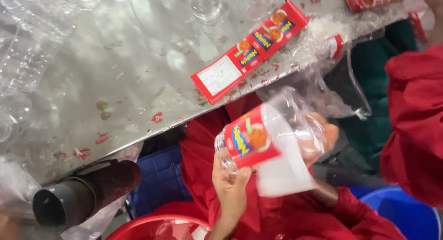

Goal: The person applies adhesive labels to empty plastic jars by hand. They peel a label from a roll, align it against the side of a jar, and press it firmly before setting the labeled jar aside.

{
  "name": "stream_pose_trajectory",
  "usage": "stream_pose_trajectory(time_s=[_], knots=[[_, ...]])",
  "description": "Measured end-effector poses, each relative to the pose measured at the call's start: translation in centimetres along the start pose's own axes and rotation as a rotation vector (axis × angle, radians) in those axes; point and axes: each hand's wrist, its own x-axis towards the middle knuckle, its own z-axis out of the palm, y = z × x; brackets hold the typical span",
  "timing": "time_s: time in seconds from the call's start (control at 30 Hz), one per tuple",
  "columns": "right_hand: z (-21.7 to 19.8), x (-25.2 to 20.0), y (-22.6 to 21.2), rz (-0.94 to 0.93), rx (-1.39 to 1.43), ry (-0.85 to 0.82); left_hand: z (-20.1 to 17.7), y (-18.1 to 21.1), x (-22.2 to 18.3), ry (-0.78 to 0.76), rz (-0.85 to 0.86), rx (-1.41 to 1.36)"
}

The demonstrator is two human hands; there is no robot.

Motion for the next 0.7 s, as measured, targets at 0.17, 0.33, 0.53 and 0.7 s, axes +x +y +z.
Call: stream_pose_trajectory(time_s=[0.17, 0.33, 0.53, 0.7], knots=[[-0.1, 1.8, 2.1, -0.275, -0.344, 0.268, 1.3, -0.1, 0.9, 0.103, 0.222, 0.303], [-2.7, 0.7, 2.7, -0.366, -0.402, -0.267, 0.6, 1.9, 1.9, -0.030, 0.100, 0.329], [-2.2, 0.5, 2.8, -0.099, -0.066, -0.268, 0.5, 1.5, 2.9, -0.036, -0.010, 0.085], [-3.3, 0.5, 1.6, 0.000, -0.105, -0.337, 0.8, 1.8, 1.4, -0.062, 0.007, 0.207]])
